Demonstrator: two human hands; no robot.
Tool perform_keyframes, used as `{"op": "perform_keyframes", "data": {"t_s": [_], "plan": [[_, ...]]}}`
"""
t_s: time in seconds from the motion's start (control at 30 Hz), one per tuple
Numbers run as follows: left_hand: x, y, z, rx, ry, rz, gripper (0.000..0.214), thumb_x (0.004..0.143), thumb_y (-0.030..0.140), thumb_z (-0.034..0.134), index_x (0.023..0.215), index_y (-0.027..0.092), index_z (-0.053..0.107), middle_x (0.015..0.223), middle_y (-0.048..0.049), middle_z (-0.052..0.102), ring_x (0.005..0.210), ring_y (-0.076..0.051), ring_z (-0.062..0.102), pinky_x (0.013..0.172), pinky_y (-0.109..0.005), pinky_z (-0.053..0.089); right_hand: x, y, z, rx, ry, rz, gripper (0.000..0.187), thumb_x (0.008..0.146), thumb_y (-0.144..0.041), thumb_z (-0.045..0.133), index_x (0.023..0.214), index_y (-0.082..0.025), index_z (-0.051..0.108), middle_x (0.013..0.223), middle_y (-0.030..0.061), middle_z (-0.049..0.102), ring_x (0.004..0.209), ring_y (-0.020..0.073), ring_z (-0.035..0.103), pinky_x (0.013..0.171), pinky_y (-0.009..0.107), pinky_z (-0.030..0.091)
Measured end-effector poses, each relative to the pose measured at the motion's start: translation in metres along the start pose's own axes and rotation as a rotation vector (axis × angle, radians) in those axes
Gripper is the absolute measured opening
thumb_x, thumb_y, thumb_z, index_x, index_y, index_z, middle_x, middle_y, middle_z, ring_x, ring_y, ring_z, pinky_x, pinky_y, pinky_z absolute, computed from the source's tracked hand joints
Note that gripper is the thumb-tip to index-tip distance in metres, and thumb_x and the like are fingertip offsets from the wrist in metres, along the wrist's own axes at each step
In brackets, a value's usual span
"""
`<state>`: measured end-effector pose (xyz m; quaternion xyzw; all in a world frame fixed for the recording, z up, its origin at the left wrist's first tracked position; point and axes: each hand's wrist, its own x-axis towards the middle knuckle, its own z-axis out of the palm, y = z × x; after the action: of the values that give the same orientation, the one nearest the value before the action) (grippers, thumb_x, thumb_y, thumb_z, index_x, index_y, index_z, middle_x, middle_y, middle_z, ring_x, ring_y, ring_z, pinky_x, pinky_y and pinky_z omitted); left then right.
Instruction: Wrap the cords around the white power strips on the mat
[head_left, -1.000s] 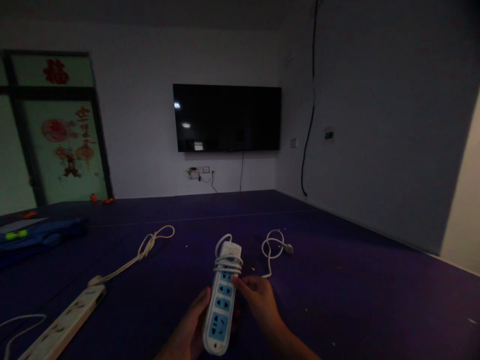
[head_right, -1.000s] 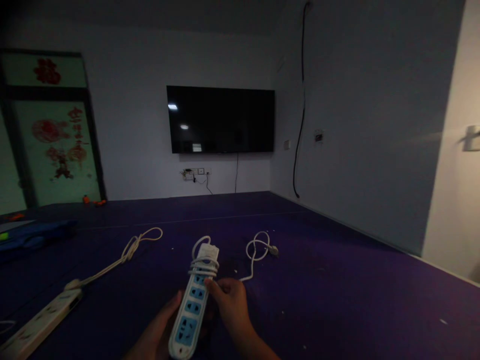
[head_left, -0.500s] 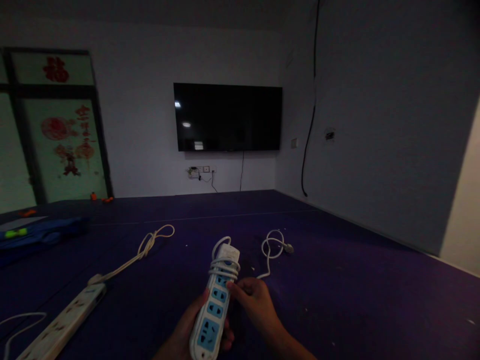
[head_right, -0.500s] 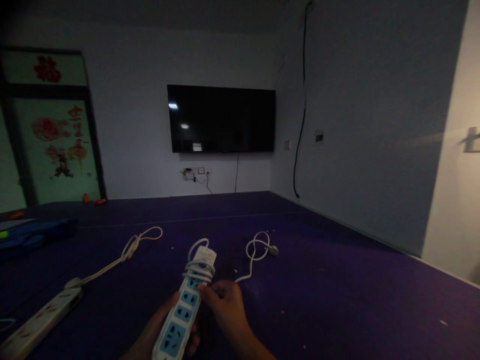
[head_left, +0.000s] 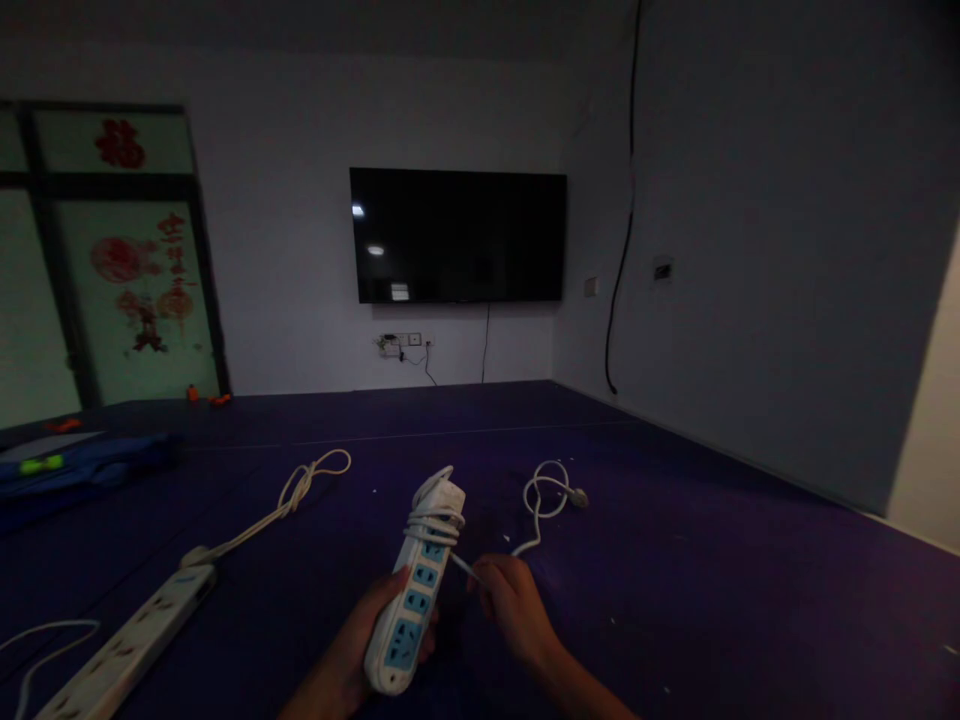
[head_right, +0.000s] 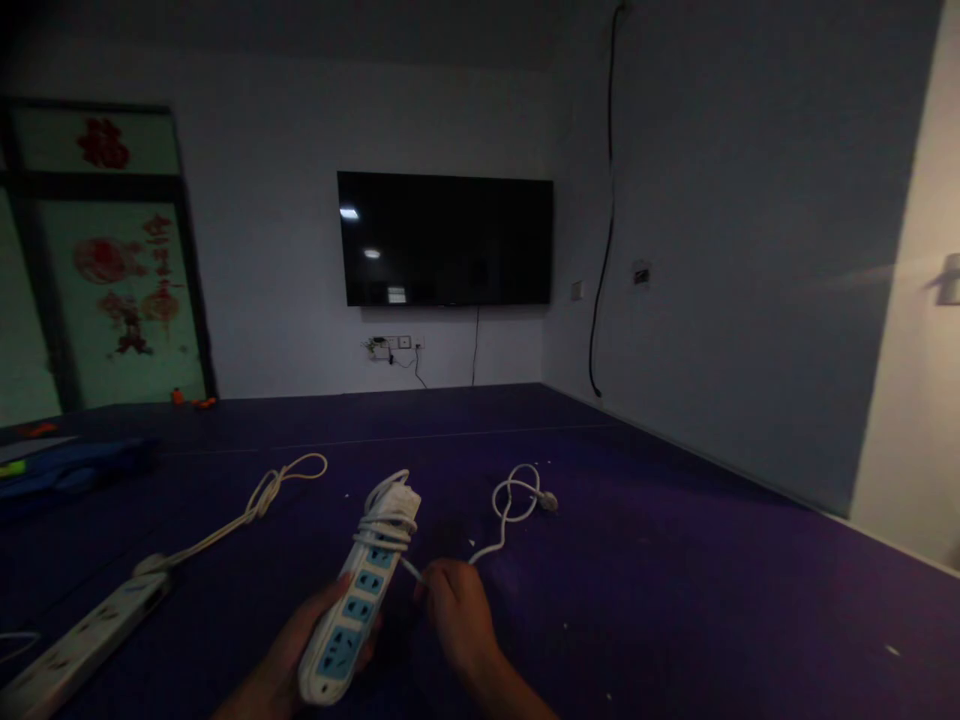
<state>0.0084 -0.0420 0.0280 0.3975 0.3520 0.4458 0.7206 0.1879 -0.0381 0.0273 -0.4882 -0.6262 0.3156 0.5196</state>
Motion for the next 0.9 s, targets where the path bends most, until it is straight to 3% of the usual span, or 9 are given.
{"op": "perform_keyframes", "data": {"t_s": [0.2,0.4,0.9], "plan": [[0.000,0.001,-0.004,-0.005,0.067,0.023,0.042,0.069,0.051,0.067,0.077,0.010,0.064,0.063,-0.0074,0.068,0.049,-0.015,0.062,0.048,-0.025,0.048,0.007,0.002,-0.010,-0.329,0.069,-0.037,0.031,0.076,-0.023,0.037,0.048,-0.018,0.049,0.048,-0.0006,0.048,0.051,0.0126,0.045,0.051,0.024,0.023],[0.001,0.000,-0.004,0.054,0.046,0.065,0.046,0.061,0.054,0.073,0.074,0.011,0.063,0.060,-0.0067,0.067,0.044,-0.015,0.060,0.043,-0.024,0.045,0.007,0.001,-0.013,-0.476,0.148,-0.083,0.027,0.076,-0.020,0.039,0.052,-0.019,0.050,0.050,0.0004,0.051,0.051,0.0128,0.045,0.051,0.026,0.020],[0.009,-0.004,0.000,0.155,0.093,0.113,0.057,0.051,0.061,0.075,0.076,0.011,0.062,0.059,-0.0044,0.064,0.043,-0.015,0.058,0.042,-0.025,0.044,-0.003,-0.005,-0.009,-0.451,0.116,-0.177,0.028,0.079,-0.027,0.034,0.056,-0.018,0.046,0.053,0.0015,0.052,0.052,0.0136,0.050,0.051,0.025,0.022]]}}
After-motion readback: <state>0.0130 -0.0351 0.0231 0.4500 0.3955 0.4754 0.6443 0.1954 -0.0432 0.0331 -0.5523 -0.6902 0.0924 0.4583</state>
